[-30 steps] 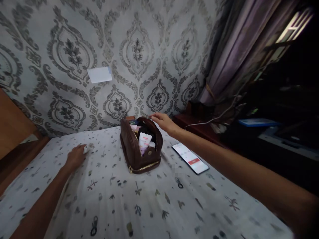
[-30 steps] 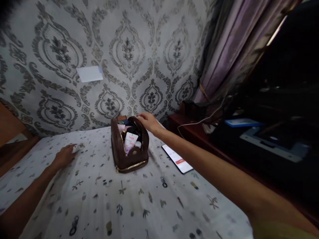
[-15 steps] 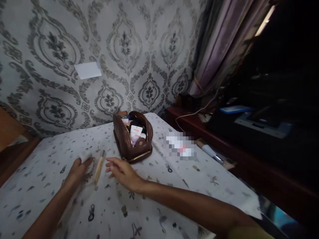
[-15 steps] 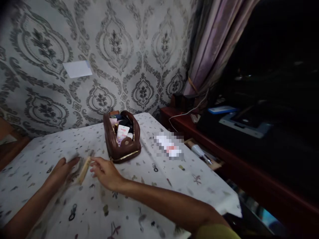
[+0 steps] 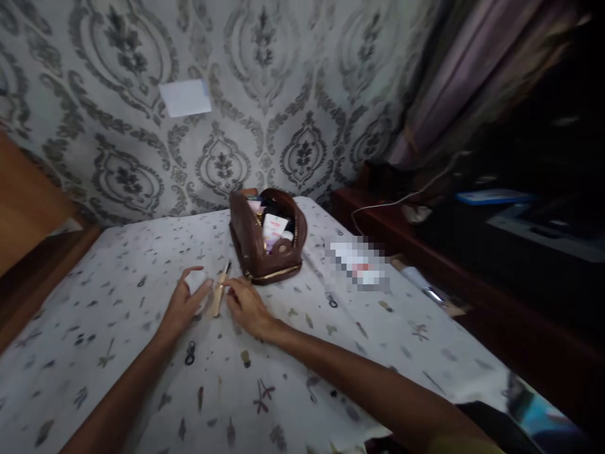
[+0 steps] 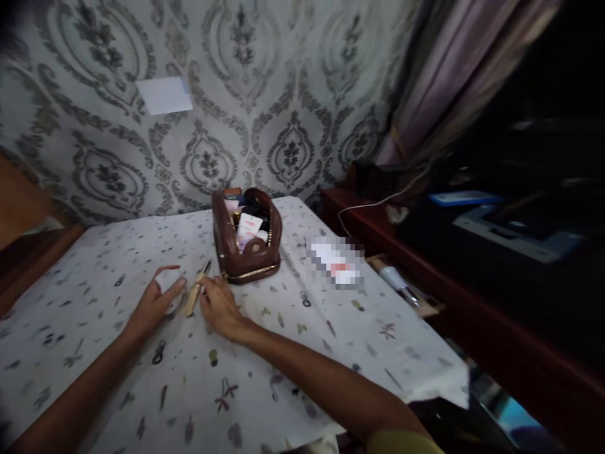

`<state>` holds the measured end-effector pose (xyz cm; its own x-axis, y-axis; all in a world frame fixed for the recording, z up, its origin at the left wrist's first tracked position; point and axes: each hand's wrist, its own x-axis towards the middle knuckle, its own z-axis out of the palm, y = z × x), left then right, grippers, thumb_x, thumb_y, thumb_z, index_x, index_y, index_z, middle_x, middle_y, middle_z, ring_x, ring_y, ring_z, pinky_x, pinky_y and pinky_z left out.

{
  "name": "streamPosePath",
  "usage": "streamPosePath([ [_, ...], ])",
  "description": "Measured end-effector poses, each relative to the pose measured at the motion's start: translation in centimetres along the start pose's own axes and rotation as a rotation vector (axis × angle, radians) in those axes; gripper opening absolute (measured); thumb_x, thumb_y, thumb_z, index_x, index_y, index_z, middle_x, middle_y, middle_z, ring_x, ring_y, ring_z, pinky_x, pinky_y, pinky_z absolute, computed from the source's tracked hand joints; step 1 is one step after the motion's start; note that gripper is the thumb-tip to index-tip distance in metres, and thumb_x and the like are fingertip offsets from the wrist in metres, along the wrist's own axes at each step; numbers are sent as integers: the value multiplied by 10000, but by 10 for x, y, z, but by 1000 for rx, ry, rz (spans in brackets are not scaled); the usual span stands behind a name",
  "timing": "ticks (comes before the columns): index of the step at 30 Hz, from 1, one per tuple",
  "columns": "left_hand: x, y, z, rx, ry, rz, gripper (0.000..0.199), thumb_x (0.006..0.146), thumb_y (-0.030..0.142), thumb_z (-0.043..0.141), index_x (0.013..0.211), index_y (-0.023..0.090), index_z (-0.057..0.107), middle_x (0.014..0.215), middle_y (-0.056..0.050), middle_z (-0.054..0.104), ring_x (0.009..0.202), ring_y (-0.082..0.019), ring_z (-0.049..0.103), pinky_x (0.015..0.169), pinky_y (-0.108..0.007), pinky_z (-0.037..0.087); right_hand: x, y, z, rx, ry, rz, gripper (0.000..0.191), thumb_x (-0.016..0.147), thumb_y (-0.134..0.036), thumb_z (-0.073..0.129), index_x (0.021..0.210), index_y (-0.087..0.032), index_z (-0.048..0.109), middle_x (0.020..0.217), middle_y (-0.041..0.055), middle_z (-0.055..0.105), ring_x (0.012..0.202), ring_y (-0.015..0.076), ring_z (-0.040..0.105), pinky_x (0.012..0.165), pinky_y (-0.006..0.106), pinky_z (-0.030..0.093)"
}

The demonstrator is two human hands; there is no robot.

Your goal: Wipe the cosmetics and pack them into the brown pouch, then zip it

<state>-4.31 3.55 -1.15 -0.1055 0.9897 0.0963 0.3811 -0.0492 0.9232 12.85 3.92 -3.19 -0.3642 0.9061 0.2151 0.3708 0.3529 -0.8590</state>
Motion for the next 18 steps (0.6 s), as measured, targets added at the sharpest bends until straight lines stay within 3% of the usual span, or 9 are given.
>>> streamPosePath([
  [2,-2,-2,-1,-32,79,-29,502,822,578,576,1167,216,530,771,19,580,737,-183,566,708,-288,469,1,-7,1,-108,-54,0,301,907,-122,473,1182,-194,571,1088,76,568,1021,215,556,960,374,426],
  [4,-3,-5,-4,-37,198,-75,480,856,614,517,1110,212,584,929,-50,646,945,-229,602,841,-327,469,3,-17,3,-268,-123,32,309,948,-211,478,1253,-205,526,1169,93,553,1039,226,569,928,373,440],
  [6,-4,-9,-6,-53,305,-140,473,874,629,489,1054,211,618,1093,-100,656,1164,-270,551,943,-348,436,7,-27,6,-404,-181,71,338,963,-322,500,1281,-209,496,1229,110,535,1057,248,581,894,386,452],
  [8,-4,-13,-8,-96,343,-180,451,889,612,481,1043,213,625,1141,-106,654,1221,-278,527,947,-343,433,10,-35,11,-494,-202,95,380,950,-409,527,1270,-208,488,1261,120,518,1077,272,584,864,401,462],
  [12,-4,-23,-9,-179,252,-159,354,905,506,499,1122,233,564,979,-28,645,940,-209,606,798,-288,472,13,-40,19,-616,-208,81,337,916,-407,568,1197,-224,537,1263,119,501,1093,287,581,811,390,471],
  [15,-2,-27,-10,-180,167,-102,295,883,456,532,1070,229,537,739,43,541,654,-146,514,613,-236,430,15,-40,19,-659,-232,81,271,921,-342,549,1174,-249,576,1239,110,507,1040,259,603,774,353,466],
  [18,-1,-26,-11,-142,121,-38,295,862,458,550,1013,206,544,648,66,455,560,-124,417,521,-224,356,19,-40,19,-672,-248,110,228,933,-338,541,1134,-259,615,1184,96,525,1014,242,607,771,334,454],
])
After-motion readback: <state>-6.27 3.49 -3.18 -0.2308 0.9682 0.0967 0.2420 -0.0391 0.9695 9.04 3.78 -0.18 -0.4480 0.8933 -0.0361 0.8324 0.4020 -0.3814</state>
